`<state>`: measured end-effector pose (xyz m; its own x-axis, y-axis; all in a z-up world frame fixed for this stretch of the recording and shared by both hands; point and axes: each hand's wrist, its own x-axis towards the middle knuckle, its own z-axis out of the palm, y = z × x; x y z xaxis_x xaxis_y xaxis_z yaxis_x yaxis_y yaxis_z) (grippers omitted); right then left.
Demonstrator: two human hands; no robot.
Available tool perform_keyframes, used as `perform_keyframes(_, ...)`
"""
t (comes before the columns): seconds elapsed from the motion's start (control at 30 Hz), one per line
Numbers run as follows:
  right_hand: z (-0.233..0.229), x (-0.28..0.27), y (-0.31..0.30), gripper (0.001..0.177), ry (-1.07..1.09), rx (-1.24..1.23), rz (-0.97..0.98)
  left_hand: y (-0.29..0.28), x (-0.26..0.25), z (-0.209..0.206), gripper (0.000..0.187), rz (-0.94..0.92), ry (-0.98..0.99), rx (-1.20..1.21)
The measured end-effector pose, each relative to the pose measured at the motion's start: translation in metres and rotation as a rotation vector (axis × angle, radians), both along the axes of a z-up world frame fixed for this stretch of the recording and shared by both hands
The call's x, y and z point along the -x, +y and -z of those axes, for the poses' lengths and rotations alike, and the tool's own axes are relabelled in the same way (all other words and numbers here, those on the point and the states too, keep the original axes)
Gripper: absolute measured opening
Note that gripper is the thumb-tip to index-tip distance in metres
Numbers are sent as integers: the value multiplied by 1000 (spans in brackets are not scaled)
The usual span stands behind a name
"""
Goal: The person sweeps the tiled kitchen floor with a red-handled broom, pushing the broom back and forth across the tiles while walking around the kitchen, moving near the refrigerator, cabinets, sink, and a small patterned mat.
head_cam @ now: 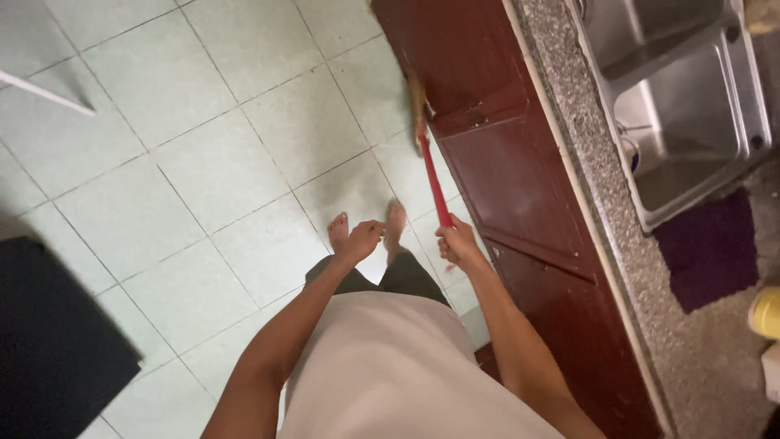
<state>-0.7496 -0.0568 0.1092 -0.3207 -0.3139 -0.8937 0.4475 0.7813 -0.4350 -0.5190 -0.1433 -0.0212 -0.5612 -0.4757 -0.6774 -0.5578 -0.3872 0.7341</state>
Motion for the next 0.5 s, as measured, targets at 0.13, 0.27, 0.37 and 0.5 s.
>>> perform_keyframes(0.13, 57, -9, -21, 24, -113, 38, -39, -4, 13, -43, 49, 81, -202, 90)
perform_keyframes(0.27, 45, 4, -36, 41, -267, 128, -113, -21, 27, -108, 50, 143, -453, 191)
perform_keyframes(0.37, 19, 46, -38, 63, -258, 110, -177, -25, 52, -110, 49, 121, -502, 87)
perform_keyframes(0.5, 5, 98, -38, 74, -87, 65, -290, -21, 93, -55, 46, -144, -116, 143)
